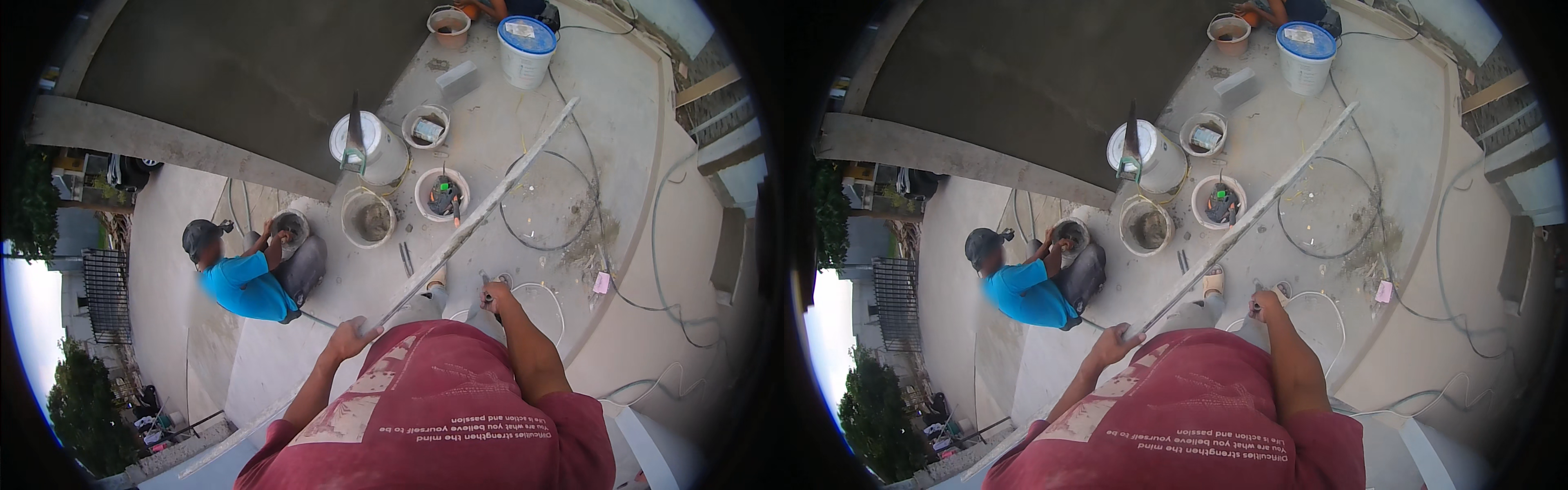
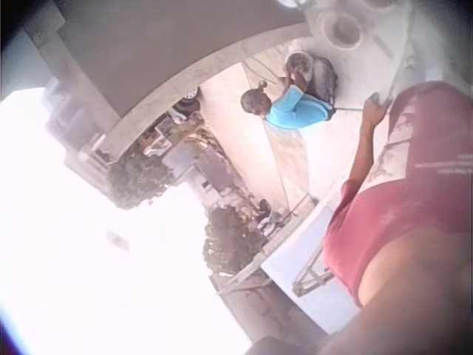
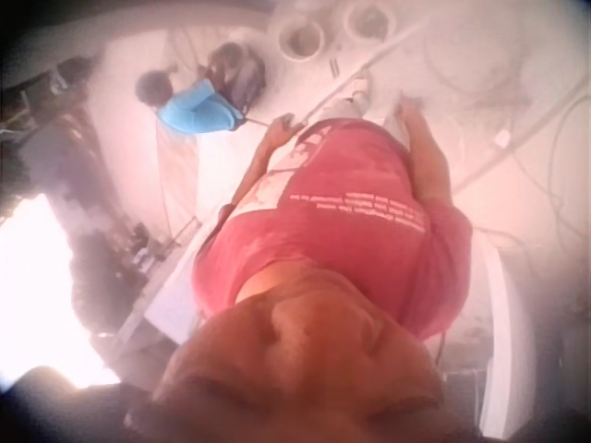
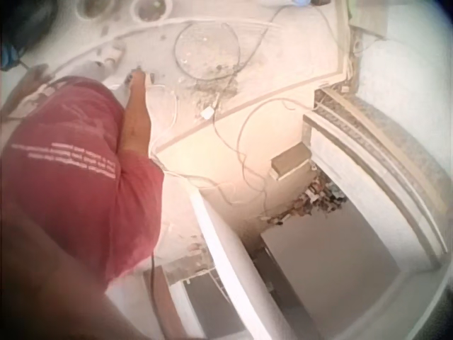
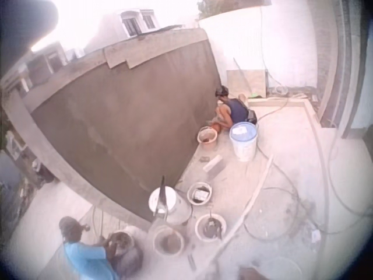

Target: The person measures and positions a long metal trim piece along a curved wall edge, then uses a hammer to tap it into place. They also use a tape measure to check dimensions and adjust the trim alignment.

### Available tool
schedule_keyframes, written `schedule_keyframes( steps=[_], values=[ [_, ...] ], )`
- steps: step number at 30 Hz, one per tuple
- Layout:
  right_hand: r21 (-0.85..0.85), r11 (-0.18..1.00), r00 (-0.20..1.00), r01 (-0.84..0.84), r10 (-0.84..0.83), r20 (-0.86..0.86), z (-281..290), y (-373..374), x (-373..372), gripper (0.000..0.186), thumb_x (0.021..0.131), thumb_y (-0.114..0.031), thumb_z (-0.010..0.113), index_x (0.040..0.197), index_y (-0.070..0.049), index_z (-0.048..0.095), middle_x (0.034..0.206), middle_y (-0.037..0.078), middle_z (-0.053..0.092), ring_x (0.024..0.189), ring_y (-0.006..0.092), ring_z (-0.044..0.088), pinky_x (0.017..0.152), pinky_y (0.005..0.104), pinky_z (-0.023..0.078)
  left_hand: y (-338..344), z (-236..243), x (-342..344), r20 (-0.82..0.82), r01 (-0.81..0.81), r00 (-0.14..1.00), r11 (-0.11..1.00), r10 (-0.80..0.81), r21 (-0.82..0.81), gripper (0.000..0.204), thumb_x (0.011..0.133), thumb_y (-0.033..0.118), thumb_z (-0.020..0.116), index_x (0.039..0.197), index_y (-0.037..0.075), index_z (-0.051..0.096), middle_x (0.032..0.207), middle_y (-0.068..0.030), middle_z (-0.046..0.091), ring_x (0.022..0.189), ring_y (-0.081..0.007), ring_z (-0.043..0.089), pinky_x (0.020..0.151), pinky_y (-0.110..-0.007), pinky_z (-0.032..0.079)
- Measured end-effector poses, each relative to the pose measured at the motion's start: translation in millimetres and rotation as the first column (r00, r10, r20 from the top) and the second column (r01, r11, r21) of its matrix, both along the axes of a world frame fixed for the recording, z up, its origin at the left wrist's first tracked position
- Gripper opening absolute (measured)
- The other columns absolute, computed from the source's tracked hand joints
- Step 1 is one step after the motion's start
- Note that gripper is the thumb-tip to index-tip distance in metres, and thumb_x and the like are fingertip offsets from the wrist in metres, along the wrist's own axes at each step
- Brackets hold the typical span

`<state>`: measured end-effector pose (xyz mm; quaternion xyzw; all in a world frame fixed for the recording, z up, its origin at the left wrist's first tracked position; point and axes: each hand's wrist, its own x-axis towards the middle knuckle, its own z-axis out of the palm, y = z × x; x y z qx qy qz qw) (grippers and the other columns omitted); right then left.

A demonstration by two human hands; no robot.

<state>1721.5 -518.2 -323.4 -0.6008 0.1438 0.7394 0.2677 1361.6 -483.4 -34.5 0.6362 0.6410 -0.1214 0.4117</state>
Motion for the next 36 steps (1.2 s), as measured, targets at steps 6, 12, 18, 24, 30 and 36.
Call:
schedule_keyframes(
  steps=[6, 12, 18, 24, 30, 36],
  values=[
    [0.104, 0.987, 0.980, -0.123, 0.105, 0.169, 42, 109, -32, 0.012, 0.096, -0.013, 0.051, 0.102, -0.003, 0.055, 0.076, 0.008, 0.057, 0.055, 0.0179, 0.052, 0.052, 0.0373, 0.047, 12, -10, -38, 0.001, -0.110, 0.994, 0.991, 0.111, -0.076, 0.065, 0.086, 0.059, 0.062, 0.098, -0.005, 0.062, 0.091, -0.0298, 0.064, 0.089, -0.0439, 0.062, 0.080, -0.046, 0.047],
    [0.224, 0.949, 0.904, -0.224, 0.116, 0.412, 80, 162, -42, 0.026, 0.094, -0.013, 0.049, 0.116, 0.000, 0.054, 0.088, 0.012, 0.063, 0.061, 0.0194, 0.060, 0.049, 0.0334, 0.050, 43, -5, -61, 0.062, -0.223, 0.972, 0.971, 0.228, -0.083, 0.058, 0.087, 0.054, 0.064, 0.094, -0.004, 0.062, 0.073, -0.0209, 0.060, 0.069, -0.0307, 0.057, 0.069, -0.041, 0.046],
    [0.222, 0.915, 0.826, -0.338, 0.175, 0.536, 82, 97, -14, 0.028, 0.089, -0.014, 0.050, 0.110, 0.001, 0.059, 0.086, 0.011, 0.066, 0.055, 0.0186, 0.060, 0.045, 0.0312, 0.050, 75, -32, -85, 0.175, -0.204, 0.963, 0.979, 0.204, -0.015, 0.050, 0.089, 0.051, 0.064, 0.086, 0.001, 0.060, 0.058, -0.0030, 0.052, 0.051, -0.0109, 0.051, 0.047, -0.030, 0.040],
    [-0.105, 0.920, 0.828, -0.378, 0.387, 0.405, 42, -82, 9, 0.035, 0.092, -0.025, 0.054, 0.117, -0.002, 0.056, 0.104, 0.018, 0.063, 0.077, 0.0293, 0.063, 0.066, 0.0452, 0.052, 118, -48, -70, 0.352, -0.312, 0.809, 0.851, 0.470, -0.422, 0.047, 0.091, 0.049, 0.061, 0.094, 0.002, 0.061, 0.062, 0.0010, 0.046, 0.050, -0.0097, 0.043, 0.046, -0.026, 0.036],
    [-0.325, 0.928, 0.952, -0.182, 0.249, 0.179, 84, -162, -50, 0.074, 0.092, -0.058, 0.051, 0.136, 0.002, 0.048, 0.129, 0.023, 0.057, 0.115, 0.0372, 0.058, 0.096, 0.0509, 0.048, 147, -59, -31, 0.470, -0.172, 0.762, 0.839, 0.445, -0.516, 0.045, 0.095, 0.047, 0.057, 0.092, 0.003, 0.059, 0.063, -0.0008, 0.047, 0.048, -0.0111, 0.045, 0.044, -0.026, 0.036],
    [-0.214, 0.966, 0.806, -0.143, 0.239, 0.541, 85, -164, -58, 0.075, 0.087, -0.065, 0.052, 0.114, 0.004, 0.066, 0.120, 0.026, 0.063, 0.106, 0.0378, 0.064, 0.095, 0.0407, 0.049, 164, -89, 10, 0.510, -0.097, 0.762, 0.849, 0.400, -0.519, 0.047, 0.095, 0.052, 0.052, 0.093, 0.005, 0.054, 0.063, -0.0026, 0.049, 0.045, -0.0141, 0.047, 0.042, -0.027, 0.038]
  ],
)
